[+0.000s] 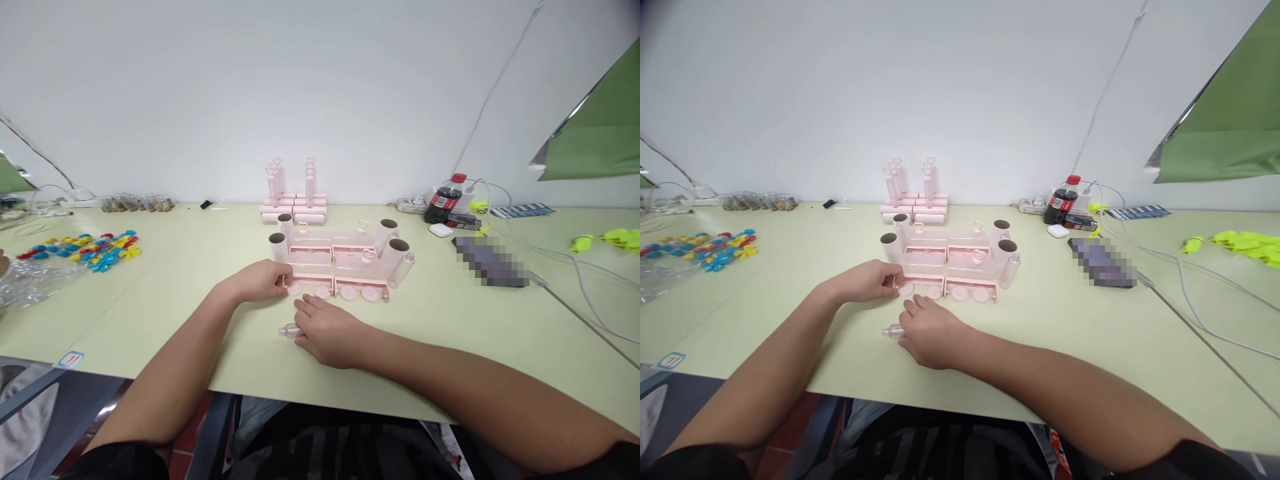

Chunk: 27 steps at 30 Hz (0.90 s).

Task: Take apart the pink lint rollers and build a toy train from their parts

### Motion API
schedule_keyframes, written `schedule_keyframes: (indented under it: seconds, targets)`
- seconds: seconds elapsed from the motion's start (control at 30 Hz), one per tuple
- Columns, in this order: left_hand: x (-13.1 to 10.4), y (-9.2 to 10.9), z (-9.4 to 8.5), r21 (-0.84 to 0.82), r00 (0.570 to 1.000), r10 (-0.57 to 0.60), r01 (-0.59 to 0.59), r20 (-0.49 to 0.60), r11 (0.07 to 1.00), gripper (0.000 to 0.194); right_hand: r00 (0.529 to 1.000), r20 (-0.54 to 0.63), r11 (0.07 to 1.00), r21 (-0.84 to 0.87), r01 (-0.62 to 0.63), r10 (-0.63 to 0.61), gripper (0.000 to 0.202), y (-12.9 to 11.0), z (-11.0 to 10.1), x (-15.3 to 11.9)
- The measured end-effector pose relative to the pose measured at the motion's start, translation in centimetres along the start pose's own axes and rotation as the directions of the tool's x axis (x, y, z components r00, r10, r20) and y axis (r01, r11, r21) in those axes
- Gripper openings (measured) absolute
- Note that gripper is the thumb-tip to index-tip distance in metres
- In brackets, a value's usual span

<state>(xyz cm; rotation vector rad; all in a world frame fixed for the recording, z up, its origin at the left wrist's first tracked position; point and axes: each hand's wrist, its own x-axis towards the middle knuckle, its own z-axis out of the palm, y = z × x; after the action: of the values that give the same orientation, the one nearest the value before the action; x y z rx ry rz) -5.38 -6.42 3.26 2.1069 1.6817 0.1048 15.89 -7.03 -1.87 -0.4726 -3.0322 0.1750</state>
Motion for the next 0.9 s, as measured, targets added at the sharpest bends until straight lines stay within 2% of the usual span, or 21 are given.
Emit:
schedule_keyframes:
  seconds: [0.17,0.27,0.33,0.43,0.57,0.67,0.8,0.9]
  targets:
    - [0.1,0.2,0.1,0.011,1.000,0.021,-0.021,0.008,1.000,0.012,1.000,-0.005,1.000,-0.008,-0.006,0.006,0.036,-0.8,-1.0,-0.1]
    - [0.0,0.3,0.2,-0.001,1.000,0.015,-0.015,0.006,1.000,0.018,0.992,-0.025,0.992,-0.035,-0.124,0.123,0.029,-1.4,-1.9,-0.4]
    - [0.0,0.4,0.2,0.005,1.000,0.021,-0.021,0.010,1.000,0.015,0.978,-0.045,0.976,-0.065,-0.208,0.205,0.029,-1.6,-2.3,-0.6]
    - [0.0,0.7,0.4,0.035,0.999,0.047,-0.047,0.012,0.998,0.006,0.962,0.012,0.957,-0.101,-0.271,0.274,0.031,-1.5,-2.3,-0.6]
    - [0.1,0.8,0.5,0.055,0.998,0.057,-0.058,0.016,0.997,0.007,0.944,0.078,0.945,-0.101,-0.312,0.320,0.033,-1.1,-2.0,-0.4]
    - [0.3,0.7,0.7,0.063,0.997,0.067,-0.069,0.022,0.996,0.010,0.955,0.074,0.953,-0.121,-0.277,0.286,0.031,-0.8,-1.7,-0.2]
    - [0.5,0.7,0.8,0.115,0.997,0.078,-0.079,0.012,0.990,0.014,0.987,0.098,0.967,-0.233,-0.105,0.131,0.027,-0.6,-1.1,0.1]
    - [0.5,0.7,0.9,0.132,0.997,0.076,-0.076,0.006,0.988,0.014,0.980,0.130,0.961,-0.254,-0.112,0.149,0.030,-0.5,-1.0,0.5]
